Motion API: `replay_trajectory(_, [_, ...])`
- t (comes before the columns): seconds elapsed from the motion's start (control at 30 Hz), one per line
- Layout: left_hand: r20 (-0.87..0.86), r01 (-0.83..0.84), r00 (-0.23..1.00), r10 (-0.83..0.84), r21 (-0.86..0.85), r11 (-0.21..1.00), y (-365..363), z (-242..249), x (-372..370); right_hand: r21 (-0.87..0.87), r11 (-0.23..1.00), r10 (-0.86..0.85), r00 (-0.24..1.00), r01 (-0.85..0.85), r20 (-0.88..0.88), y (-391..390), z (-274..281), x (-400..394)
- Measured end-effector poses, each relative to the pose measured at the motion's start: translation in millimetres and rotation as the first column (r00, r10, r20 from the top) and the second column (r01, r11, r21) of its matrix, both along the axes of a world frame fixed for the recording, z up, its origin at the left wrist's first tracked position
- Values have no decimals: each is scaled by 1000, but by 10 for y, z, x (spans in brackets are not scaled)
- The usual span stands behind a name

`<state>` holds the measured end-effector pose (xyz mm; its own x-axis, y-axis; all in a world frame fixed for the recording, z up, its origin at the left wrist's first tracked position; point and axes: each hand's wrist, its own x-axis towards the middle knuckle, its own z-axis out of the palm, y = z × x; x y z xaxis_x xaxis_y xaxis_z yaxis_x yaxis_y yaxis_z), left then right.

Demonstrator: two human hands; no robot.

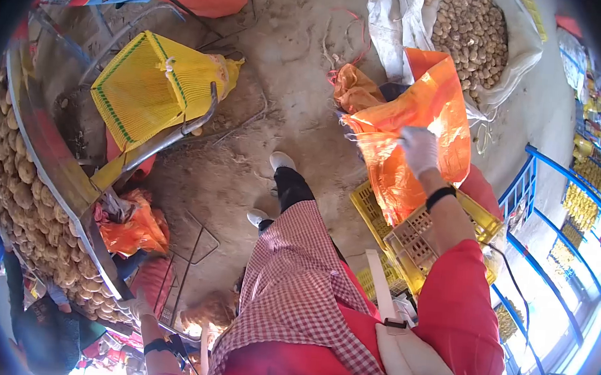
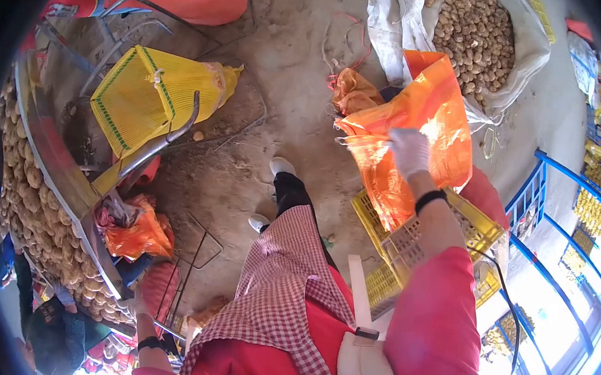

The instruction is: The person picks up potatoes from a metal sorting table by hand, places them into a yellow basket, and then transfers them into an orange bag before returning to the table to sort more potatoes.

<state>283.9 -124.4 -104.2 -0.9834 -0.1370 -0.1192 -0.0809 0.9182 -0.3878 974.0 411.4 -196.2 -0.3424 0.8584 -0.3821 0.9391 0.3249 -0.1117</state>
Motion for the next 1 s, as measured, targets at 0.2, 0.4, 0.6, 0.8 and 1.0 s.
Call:
replay_trajectory(0.2, [-237,184,953,-189,-43,982,103,-163,148,318,533,-698,620,784,-358,169,656,1473])
replay_trajectory(0.4, [-351,250,893,-282,-134,959,253,-132,367,319,883,-223,904,346,-364,1,972,701])
replay_trajectory(0.6, [-549,807,476,-687,584,92,1854,324,1693,442,891,147,986,-100,-74,-400,970,117])
replay_trajectory(0.8, [264,-265,124,-957,938,225,3459,32,3312,423,906,125,938,25,-323,-458,994,41])
replay_trajectory(1.0, [54,-55,-27,-998,997,56,4461,-283,4614,352,935,202,882,-44,-426,-387,1034,128])
